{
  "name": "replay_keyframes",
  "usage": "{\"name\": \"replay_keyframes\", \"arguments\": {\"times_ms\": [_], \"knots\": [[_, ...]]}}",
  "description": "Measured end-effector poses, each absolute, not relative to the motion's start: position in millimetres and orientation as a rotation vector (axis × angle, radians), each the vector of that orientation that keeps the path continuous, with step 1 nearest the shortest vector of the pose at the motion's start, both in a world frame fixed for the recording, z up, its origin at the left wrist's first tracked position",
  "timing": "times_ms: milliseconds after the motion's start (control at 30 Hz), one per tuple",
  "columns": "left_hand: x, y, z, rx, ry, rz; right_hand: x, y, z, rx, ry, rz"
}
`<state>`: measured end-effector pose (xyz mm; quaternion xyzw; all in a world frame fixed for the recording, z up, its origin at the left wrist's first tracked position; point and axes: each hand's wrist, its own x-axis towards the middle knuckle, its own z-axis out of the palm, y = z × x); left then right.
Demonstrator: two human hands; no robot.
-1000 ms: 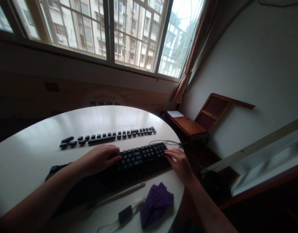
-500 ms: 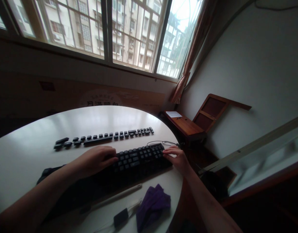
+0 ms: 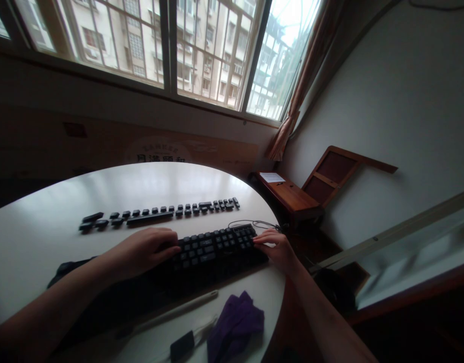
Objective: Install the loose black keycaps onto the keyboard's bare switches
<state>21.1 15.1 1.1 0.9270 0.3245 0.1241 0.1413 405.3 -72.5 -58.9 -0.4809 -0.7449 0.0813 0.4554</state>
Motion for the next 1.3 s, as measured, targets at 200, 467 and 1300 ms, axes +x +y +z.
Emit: {"name": "replay_keyframes", "arguments": {"times_ms": [200,467,1300], "knots": [[21.1,15.0,0.8,2.685,0.964,0.325,407.4,-72.1,-51.9,-1.194,-1.968,0.058],[21.6,14.2,1.3,2.669,0.954,0.346,403.0,-74.9,-33.7,-1.216,-2.209,-0.146],[21.6,15.3,-0.7,2.659,0.952,0.358,401.5,-78.6,-44.0,-1.205,-2.035,-0.008]]}}
